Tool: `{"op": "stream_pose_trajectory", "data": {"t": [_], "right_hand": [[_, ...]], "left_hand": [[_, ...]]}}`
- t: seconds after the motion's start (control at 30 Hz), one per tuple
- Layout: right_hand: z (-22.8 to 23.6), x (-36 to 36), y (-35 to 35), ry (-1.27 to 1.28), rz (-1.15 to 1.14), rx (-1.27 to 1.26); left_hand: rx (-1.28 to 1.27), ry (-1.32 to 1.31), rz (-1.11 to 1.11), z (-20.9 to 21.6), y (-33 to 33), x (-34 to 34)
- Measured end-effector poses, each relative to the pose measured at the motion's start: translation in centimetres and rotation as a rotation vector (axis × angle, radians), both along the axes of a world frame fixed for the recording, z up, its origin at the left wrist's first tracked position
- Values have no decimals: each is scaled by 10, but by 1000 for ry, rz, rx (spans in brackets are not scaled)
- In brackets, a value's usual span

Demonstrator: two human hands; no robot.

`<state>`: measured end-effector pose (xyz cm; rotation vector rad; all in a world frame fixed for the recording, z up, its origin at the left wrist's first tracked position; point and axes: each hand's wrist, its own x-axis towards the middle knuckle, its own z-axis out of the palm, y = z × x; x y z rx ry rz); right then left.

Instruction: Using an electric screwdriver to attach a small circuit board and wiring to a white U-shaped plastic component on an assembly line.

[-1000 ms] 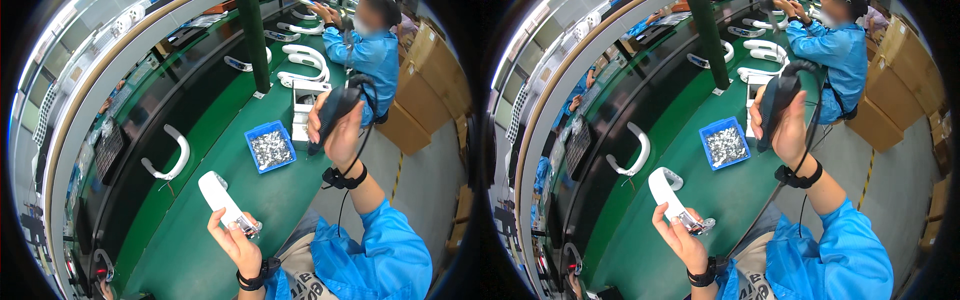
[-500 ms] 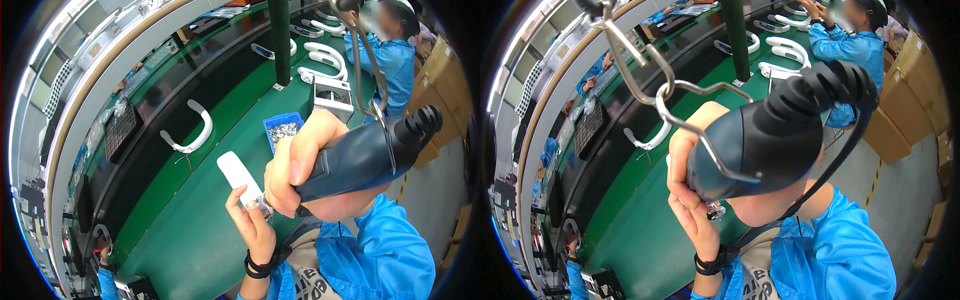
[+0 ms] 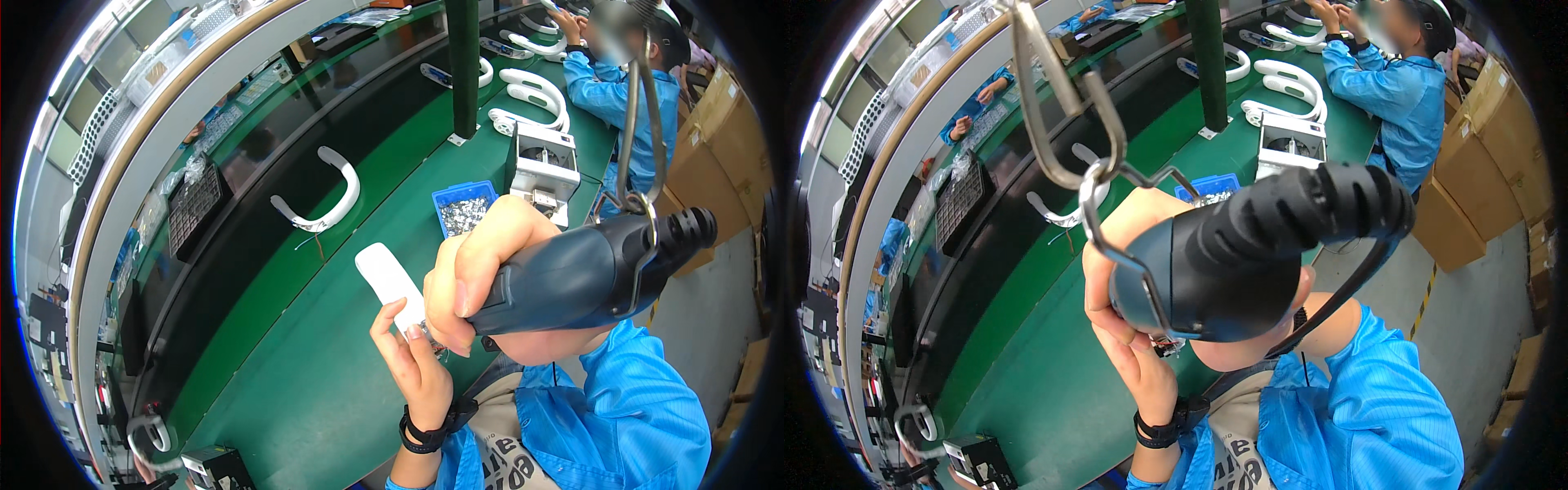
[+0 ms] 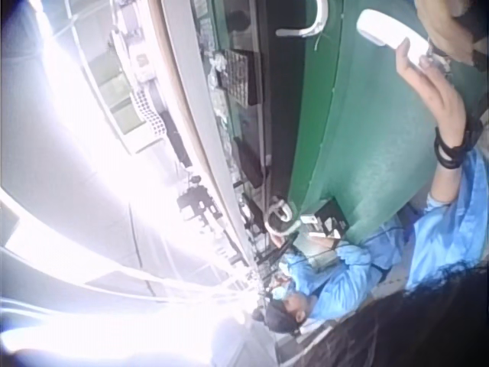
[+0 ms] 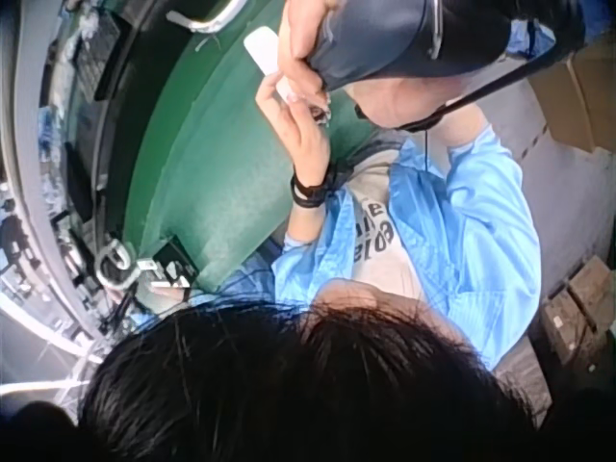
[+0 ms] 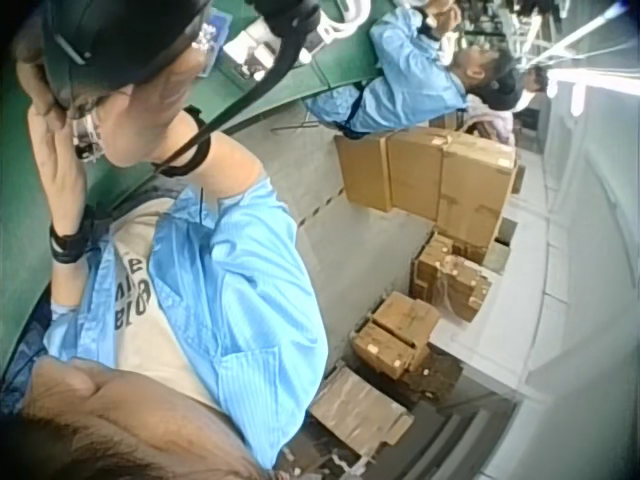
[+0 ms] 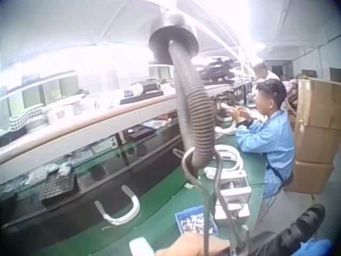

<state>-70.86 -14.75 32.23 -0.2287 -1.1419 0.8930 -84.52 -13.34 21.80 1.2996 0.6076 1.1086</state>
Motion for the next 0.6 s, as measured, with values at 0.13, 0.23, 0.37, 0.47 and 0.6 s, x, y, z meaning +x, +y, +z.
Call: {"op": "stream_pose_trajectory", "data": {"t": [0.13,0.23,0.37,0.47,0.6], "right_hand": [[-12,3,5,-27,-6,42],[-30,0,4,-6,-24,-2],[-47,-5,-24,63,-191,-218],[-3,6,11,-62,48,-34],[0,-1,17,-89,28,-101]], "left_hand": [[43,52,29,5,-1,3],[36,24,37,1,2,1],[28,32,9,-5,3,4],[20,53,23,-10,3,0],[-5,53,28,-14,1,-7]]}}
